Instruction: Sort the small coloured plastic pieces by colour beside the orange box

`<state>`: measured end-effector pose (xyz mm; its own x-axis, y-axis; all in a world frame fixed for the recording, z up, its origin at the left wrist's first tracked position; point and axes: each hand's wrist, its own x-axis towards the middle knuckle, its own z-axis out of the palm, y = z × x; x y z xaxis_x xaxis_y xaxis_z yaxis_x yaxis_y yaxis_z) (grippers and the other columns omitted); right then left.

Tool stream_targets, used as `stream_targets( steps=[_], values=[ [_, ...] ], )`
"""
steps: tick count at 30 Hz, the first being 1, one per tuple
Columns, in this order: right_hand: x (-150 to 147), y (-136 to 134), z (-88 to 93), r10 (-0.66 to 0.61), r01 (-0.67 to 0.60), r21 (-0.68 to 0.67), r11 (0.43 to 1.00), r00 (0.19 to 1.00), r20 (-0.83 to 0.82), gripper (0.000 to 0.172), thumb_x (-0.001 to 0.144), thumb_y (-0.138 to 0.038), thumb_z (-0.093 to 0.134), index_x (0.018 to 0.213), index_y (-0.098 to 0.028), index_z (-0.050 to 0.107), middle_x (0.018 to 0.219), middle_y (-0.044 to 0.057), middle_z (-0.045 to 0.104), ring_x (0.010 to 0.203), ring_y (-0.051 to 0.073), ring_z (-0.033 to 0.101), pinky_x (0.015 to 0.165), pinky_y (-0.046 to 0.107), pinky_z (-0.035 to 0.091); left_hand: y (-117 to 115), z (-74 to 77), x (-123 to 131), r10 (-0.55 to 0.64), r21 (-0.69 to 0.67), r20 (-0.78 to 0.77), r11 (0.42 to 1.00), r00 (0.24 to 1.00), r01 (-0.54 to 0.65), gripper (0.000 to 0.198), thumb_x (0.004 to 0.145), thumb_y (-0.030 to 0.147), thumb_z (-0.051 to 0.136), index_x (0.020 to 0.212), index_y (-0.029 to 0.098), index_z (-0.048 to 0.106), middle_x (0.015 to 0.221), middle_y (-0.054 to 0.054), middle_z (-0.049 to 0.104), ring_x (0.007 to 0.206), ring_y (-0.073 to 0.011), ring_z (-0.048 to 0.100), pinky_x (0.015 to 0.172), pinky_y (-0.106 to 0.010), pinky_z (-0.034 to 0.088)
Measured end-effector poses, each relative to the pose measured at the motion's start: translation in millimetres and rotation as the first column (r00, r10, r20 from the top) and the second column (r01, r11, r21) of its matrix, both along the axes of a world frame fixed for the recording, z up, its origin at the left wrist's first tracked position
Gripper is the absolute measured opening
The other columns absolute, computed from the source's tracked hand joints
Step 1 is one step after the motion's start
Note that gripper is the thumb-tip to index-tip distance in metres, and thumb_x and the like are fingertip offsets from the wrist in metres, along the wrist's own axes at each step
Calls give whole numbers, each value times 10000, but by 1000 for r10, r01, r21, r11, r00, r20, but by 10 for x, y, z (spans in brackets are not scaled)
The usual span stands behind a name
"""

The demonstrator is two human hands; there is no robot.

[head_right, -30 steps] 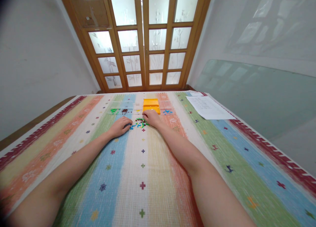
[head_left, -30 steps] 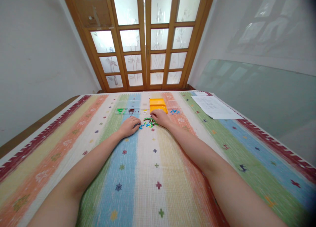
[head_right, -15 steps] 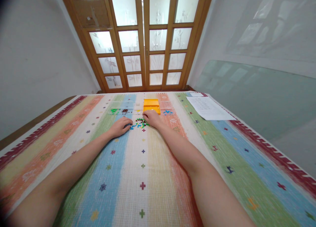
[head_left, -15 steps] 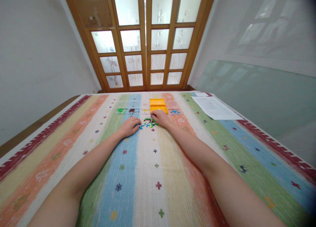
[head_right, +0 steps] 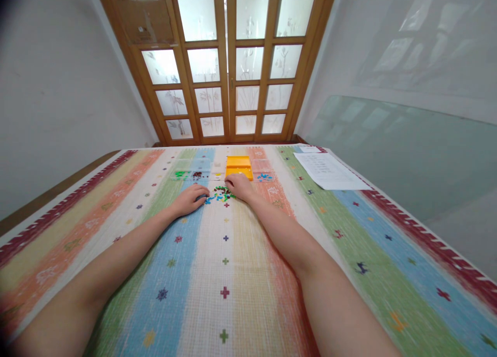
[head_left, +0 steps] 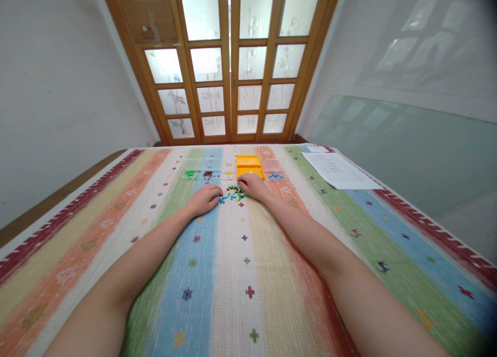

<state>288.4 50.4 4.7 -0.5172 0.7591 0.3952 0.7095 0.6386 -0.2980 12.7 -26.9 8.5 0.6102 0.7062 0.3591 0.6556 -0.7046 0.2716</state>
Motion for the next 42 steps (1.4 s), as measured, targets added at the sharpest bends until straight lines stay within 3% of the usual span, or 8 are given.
stream_targets(
  steps=[42],
  values=[
    [4, -4, 1, 22, -22, 6, 1000, 1000, 6, 235, 1019, -249, 572, 1050, -202, 800, 1051, 80, 790, 966, 213, 676, 886, 300, 435, 7, 13, -4, -12, -28, 15, 1000, 1000, 13, 231, 996, 255, 544, 1156, 242, 710, 1214, -78, 716, 1169, -259, 635, 1079, -453, 484]
  ],
)
